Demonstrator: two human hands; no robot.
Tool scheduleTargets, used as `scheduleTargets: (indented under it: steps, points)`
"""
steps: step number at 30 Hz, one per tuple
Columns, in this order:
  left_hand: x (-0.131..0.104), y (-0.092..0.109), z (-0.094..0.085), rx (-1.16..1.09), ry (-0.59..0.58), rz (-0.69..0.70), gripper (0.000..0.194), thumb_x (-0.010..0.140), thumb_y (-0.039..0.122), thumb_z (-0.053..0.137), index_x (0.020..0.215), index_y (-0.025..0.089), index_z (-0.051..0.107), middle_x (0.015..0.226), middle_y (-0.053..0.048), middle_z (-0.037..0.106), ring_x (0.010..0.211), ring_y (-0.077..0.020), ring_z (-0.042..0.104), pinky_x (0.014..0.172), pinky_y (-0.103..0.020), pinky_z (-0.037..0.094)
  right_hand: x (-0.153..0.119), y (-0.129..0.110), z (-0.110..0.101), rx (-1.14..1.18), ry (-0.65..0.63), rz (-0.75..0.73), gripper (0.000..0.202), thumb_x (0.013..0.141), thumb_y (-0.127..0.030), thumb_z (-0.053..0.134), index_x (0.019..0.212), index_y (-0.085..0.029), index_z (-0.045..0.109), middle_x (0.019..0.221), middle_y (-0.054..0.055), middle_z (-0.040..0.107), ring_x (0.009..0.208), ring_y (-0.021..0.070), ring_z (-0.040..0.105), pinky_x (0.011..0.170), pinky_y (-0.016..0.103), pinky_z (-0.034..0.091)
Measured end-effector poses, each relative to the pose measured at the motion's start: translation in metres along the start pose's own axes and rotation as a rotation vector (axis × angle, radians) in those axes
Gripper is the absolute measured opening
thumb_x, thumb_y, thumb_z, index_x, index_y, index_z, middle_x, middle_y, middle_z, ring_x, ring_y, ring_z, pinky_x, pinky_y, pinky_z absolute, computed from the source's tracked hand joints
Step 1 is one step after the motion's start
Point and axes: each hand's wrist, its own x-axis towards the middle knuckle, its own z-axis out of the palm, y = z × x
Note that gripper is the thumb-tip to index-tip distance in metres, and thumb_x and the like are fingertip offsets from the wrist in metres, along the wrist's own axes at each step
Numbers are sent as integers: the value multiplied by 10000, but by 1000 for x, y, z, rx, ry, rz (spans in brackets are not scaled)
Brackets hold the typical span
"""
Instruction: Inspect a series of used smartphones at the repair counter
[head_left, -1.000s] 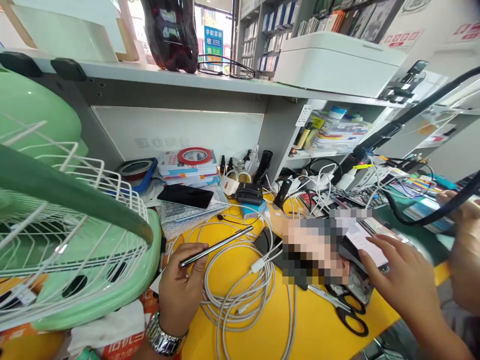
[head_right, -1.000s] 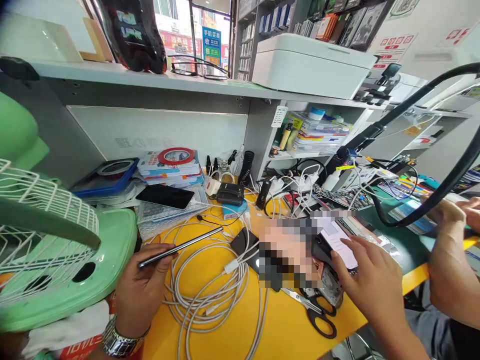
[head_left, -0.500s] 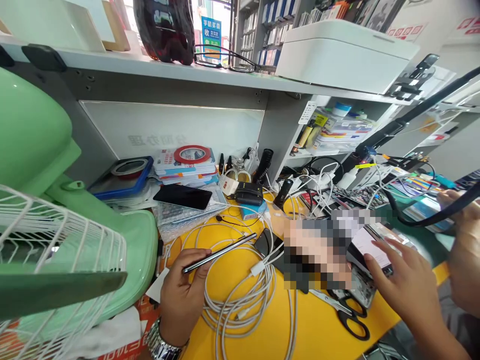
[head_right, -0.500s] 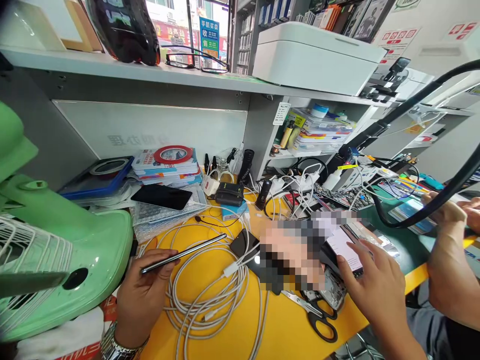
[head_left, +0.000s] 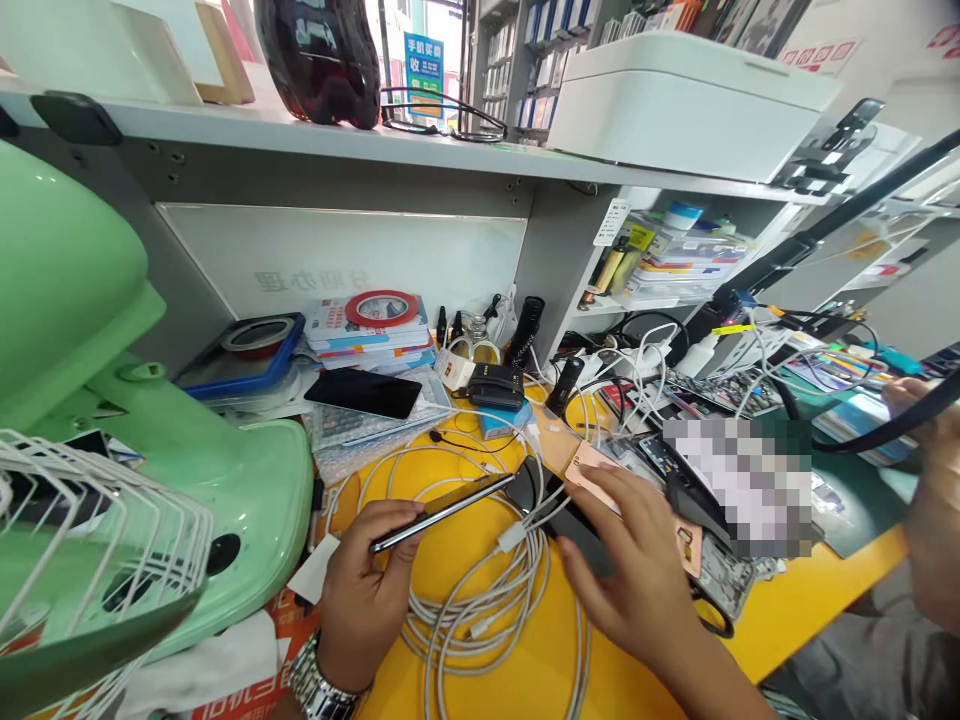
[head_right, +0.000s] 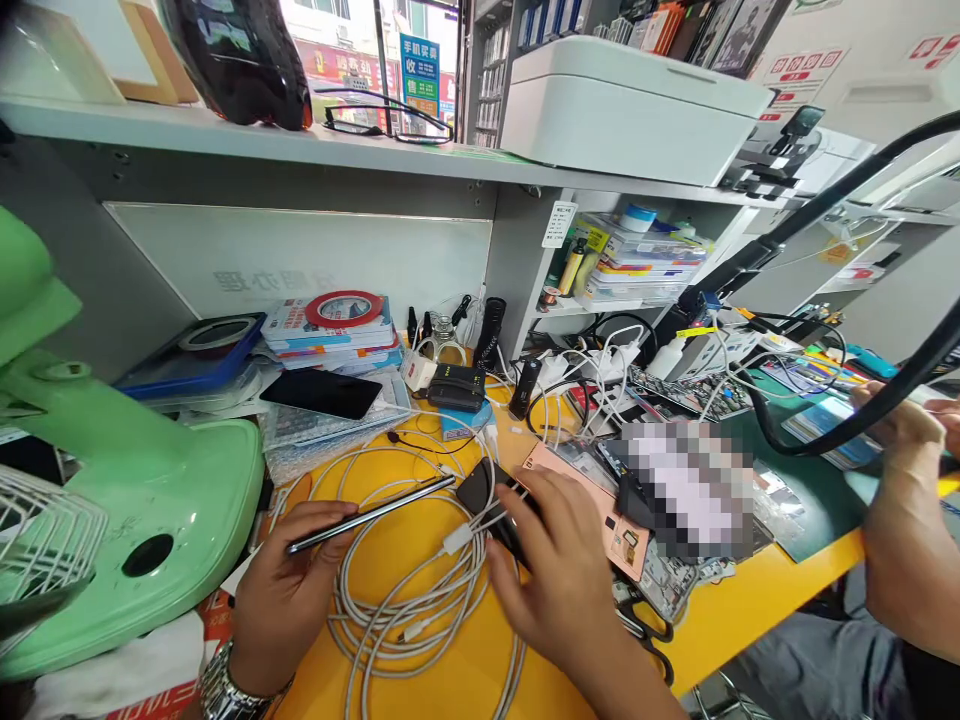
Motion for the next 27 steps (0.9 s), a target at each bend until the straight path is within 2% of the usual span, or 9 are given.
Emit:
scheduleTargets:
  steps: [2, 4, 6, 9, 13, 21, 27]
  points:
    - [0, 1, 0, -1, -8, 35, 227, 851, 84, 612, 1008, 247, 594, 995, -32, 686, 980, -189, 662, 840, -373, 570, 23, -20, 18, 102, -17, -75, 551, 785, -228, 630, 1320, -207, 497, 1285, 168, 559, 1194, 367, 512, 980, 592, 425]
    - [0, 2, -1, 2, -8, 54, 234, 851, 72, 602, 1007, 247, 591, 997, -31, 684, 975, -189, 663, 832, -370, 572, 37, -28, 37, 180, -65, -101, 504, 800, -205, 598, 1297, -193, 514, 1262, 160, 583, 1186, 341, 527, 980, 568, 441]
    - [2, 5, -1, 6, -9, 70, 239, 851, 62, 591, 1005, 244, 586, 997, -31, 679, 968, -182, 662, 822, -356, 572, 40, -28, 54, 251, -52, -85, 421, 834, -176, 562, 1253, -207, 537, 1195, 136, 626, 1128, 300, 568, 933, 518, 484]
    - [4, 10, -1, 15, -37, 120, 250, 847, 41, 573, 1000, 240, 571, 988, -31, 666, 972, -175, 646, 831, -347, 559, 30, -20, 70, 340, 1, -62, 323, 863, -132, 524, 1168, -226, 574, 1038, 100, 678, 974, 248, 626, 823, 437, 533]
    - [2, 12, 2, 27, -97, 141, 257, 849, 40, 555, 1010, 239, 560, 1008, -40, 639, 992, -174, 622, 851, -341, 543, 16, -10, 72, 407, 55, -60, 257, 855, -101, 521, 1067, -224, 597, 923, 71, 687, 866, 224, 640, 748, 398, 535]
    - [-5, 7, 7, -11, -104, -64, 232, 898, 177, 568, 1113, 256, 537, 1146, -71, 606, 1142, -196, 583, 974, -366, 508, 15, -10, 69, 441, 113, -50, 255, 850, -77, 549, 1047, -228, 606, 897, 58, 701, 824, 213, 632, 716, 388, 525]
    - [-4, 15, 3, -61, -77, -2, 143, 909, 186, 545, 1045, 229, 548, 1092, -61, 607, 1064, -166, 603, 924, -296, 524, 14, -12, 67, 502, 107, -75, 302, 828, -31, 547, 1056, -212, 629, 882, 64, 700, 817, 205, 630, 695, 360, 524]
